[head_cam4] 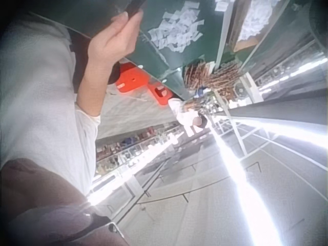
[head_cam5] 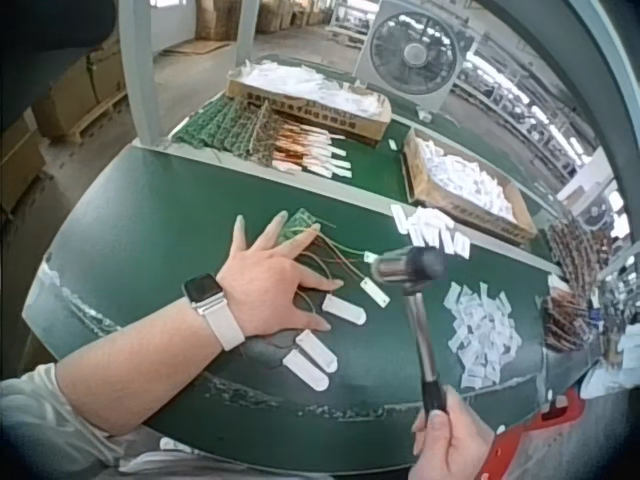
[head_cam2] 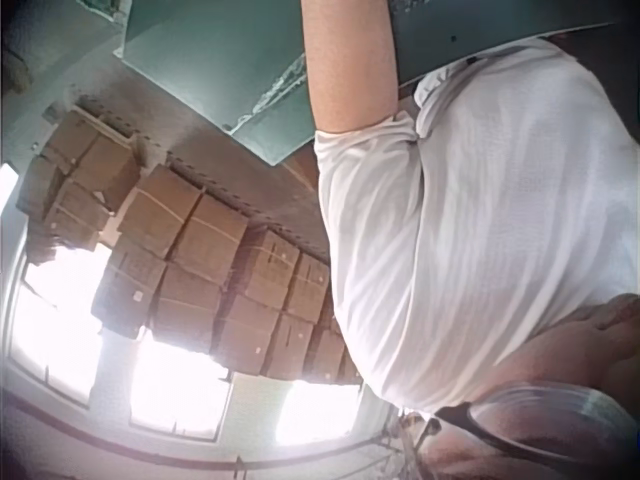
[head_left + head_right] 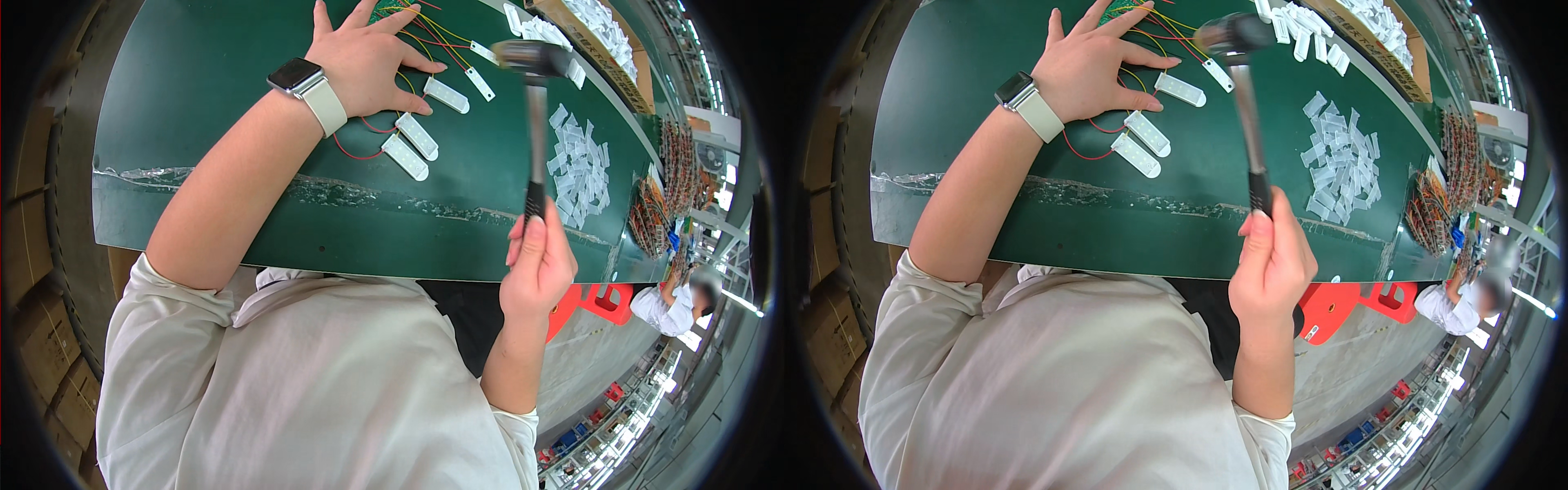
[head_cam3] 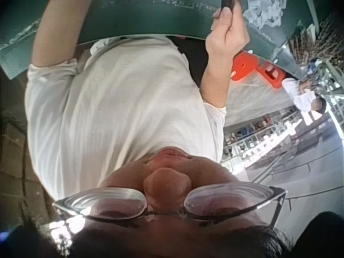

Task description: Manually assembling white plastic covers onto LED circuit boards and securing them using a small hammer.

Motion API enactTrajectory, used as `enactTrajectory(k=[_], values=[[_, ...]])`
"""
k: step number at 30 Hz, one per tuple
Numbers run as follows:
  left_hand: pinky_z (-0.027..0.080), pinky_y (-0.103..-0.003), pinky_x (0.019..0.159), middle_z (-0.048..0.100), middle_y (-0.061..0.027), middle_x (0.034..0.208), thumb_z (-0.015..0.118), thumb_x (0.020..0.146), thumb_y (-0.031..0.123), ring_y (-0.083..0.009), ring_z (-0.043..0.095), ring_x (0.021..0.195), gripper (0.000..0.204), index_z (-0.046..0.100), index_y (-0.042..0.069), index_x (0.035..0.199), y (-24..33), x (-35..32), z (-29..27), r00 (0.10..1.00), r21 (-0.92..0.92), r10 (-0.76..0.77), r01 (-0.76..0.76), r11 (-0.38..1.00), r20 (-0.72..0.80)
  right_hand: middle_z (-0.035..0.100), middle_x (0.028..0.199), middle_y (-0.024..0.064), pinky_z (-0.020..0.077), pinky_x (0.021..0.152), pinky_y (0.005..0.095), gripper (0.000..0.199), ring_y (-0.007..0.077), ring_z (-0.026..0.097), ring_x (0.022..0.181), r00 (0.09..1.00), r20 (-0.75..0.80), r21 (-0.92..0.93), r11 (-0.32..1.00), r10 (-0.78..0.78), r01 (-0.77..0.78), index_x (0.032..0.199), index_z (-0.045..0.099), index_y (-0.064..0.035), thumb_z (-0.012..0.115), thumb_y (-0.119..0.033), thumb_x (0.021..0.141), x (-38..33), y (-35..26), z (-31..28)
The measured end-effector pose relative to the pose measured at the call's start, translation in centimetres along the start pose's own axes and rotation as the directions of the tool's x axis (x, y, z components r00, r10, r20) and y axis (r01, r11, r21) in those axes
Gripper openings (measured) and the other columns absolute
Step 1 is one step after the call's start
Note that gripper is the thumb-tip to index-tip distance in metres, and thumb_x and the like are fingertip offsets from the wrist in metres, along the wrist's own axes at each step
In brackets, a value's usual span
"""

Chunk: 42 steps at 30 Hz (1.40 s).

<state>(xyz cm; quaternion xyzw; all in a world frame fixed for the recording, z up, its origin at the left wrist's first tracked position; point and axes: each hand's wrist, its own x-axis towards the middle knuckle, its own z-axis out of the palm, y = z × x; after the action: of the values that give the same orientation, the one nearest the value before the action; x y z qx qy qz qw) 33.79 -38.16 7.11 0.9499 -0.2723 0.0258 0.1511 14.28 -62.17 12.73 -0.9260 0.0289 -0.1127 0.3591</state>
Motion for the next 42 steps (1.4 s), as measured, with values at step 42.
enactTrajectory(k=[42], values=[[0.029, -0.065, 0.125, 0.044, -0.005, 0.168, 0.072, 0.074, 0.079, -0.0371, 0.04, 0.154, 0.101, 0.054, 0.025, 0.158, 6.1, -3.5, -0.7, 0.986, 0.079, 0.139, -0.146, 0.986, 0.093, 0.072, 0.115, 0.0073, 0.0545, 0.091, 0.0426, 0.033, 0.0306, 0.066, 0.105, 0.98, -0.132, -0.29, 0.951, -0.15, 0.107, 0.116, 0.079, -0.0084, 0.085, -0.015, 0.085, 2.1, 9.1, -4.4]])
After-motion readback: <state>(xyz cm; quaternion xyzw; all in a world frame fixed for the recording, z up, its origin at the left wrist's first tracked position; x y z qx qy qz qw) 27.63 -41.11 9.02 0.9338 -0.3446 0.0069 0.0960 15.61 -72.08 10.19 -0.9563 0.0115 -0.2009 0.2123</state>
